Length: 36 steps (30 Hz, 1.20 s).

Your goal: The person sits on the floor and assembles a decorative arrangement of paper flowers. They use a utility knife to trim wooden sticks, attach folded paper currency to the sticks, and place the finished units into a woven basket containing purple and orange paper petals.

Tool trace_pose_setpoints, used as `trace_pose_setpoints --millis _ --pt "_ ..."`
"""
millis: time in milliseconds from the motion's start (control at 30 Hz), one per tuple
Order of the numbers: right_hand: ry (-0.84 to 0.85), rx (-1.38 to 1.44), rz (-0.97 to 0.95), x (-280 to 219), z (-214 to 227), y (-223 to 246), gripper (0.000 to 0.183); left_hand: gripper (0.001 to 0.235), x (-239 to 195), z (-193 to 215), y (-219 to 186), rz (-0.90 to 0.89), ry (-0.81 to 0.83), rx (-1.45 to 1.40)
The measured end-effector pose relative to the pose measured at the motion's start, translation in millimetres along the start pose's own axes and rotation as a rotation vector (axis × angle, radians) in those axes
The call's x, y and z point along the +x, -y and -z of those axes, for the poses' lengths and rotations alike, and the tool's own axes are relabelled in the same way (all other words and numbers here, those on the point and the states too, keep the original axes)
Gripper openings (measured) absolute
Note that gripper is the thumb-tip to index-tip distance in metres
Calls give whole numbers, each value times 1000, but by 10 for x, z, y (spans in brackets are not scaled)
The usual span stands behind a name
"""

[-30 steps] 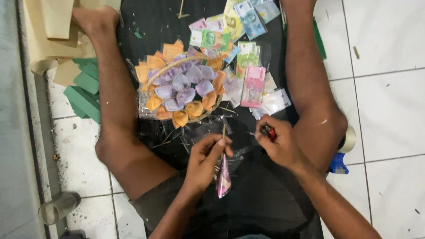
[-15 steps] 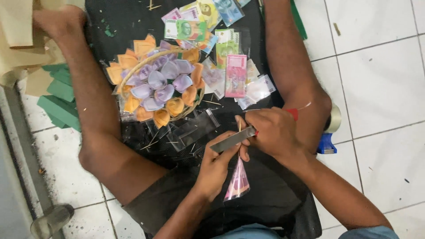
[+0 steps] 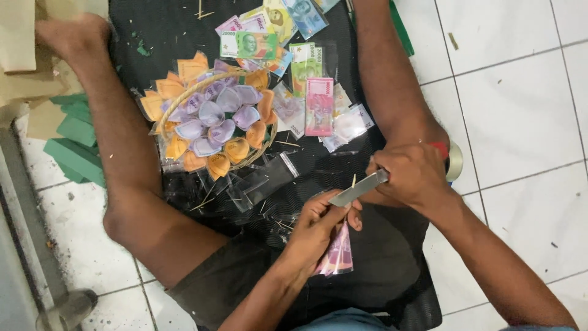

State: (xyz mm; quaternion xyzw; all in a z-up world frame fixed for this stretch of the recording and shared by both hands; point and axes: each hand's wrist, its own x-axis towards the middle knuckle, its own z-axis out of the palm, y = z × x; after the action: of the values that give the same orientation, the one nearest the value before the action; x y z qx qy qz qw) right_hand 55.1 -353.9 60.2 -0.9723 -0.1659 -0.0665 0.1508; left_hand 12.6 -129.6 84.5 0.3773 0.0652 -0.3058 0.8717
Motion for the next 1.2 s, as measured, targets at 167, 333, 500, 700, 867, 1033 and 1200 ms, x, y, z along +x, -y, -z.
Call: trace_pose_setpoints --millis 167,333,500,700,867,1033,1200 --pt "108 -87 -14 -65 -24 -254 3 20 -14 61 50 19 13 -30" --pt "503 -777 -302 -314 -219 -903 16 24 -292 22 -215 117 -6 -10" --pt "85 73 -73 -4 162 -178 42 27 -275 100 -193 72 -88 134" --pt "157 153 -13 180 73 746 24 29 -339 108 -279 -52 -29 174" --pt "154 194 32 230 -23 806 28 24 -350 183 -220 -86 -1 -95" --pt "398 -47 -82 327 -160 336 23 35 -507 235 -210 60 -46 -58" --pt "286 272 -115 319 203 448 10 26 -459 236 -395 -6 -127 366"
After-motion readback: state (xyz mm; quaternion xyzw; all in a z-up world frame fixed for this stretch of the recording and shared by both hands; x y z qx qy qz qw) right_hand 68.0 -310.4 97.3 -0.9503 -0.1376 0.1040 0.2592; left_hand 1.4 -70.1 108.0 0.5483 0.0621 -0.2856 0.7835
